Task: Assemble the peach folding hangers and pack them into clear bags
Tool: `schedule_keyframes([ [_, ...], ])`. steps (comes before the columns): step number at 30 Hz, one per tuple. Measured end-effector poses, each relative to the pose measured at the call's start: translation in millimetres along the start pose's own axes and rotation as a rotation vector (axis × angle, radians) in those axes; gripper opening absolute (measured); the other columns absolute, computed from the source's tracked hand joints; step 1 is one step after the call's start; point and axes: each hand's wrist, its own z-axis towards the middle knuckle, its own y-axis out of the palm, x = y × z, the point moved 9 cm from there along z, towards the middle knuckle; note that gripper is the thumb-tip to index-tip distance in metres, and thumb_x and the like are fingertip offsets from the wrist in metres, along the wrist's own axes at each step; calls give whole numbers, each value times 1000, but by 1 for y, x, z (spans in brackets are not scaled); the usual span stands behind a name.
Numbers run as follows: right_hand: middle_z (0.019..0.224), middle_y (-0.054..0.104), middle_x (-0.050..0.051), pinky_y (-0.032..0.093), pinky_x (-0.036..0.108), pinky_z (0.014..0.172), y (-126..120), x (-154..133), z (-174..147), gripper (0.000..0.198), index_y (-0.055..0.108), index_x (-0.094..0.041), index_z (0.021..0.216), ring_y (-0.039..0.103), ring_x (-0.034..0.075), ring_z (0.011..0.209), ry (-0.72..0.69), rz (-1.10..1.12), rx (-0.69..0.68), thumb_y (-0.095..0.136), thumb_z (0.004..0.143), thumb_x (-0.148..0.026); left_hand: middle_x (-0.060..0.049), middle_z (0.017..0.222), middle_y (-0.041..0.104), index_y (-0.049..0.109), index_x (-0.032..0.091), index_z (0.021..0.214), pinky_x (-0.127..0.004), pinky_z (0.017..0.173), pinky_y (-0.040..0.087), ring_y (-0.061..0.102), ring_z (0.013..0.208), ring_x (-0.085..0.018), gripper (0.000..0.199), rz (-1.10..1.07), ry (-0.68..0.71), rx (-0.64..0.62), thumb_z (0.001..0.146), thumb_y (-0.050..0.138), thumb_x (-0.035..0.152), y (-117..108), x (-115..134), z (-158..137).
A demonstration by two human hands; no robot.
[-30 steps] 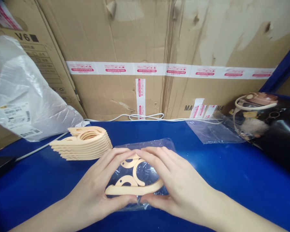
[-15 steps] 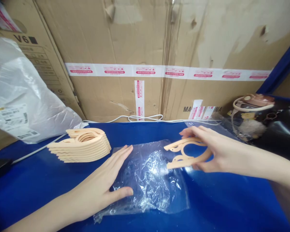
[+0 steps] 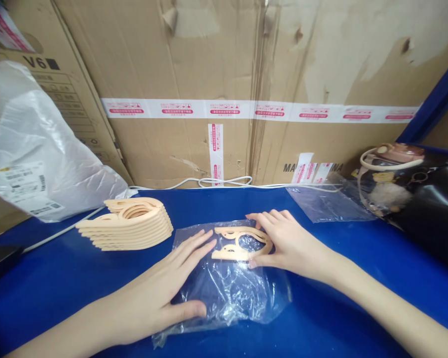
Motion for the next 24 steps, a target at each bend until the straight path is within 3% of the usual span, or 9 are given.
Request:
schedule_keyframes([
  [4,115,62,7,38,49,91,0,12,-2,73,42,-29,138,53,31,105,5,89,-65,68,75,-55,-9,157,15,13,28,151,-56,110,28,15,143,-33,85,-14,133,-76,85,54,61,2,20,-1],
  [8,122,61,7,31,52,100,8,-2,4,67,34,-30,142,54,28,112,-26,243,-49,64,83,-45,-9,156,18,16,26,151,-53,111,28,19,142,-32,89,-18,155,-117,82,57,63,6,26,0],
  [13,117,63,10,44,45,90,21,-17,12,68,32,-26,141,59,25,103,-54,443,14,64,83,-43,-9,155,20,23,25,150,-52,111,31,23,141,-31,85,-20,189,-132,82,56,63,6,29,-1],
  [24,110,64,7,48,39,80,29,-26,17,64,38,-24,135,56,20,83,-43,407,42,66,82,-46,-8,156,20,24,24,149,-48,112,31,25,141,-28,76,48,259,-95,87,52,59,1,34,0],
])
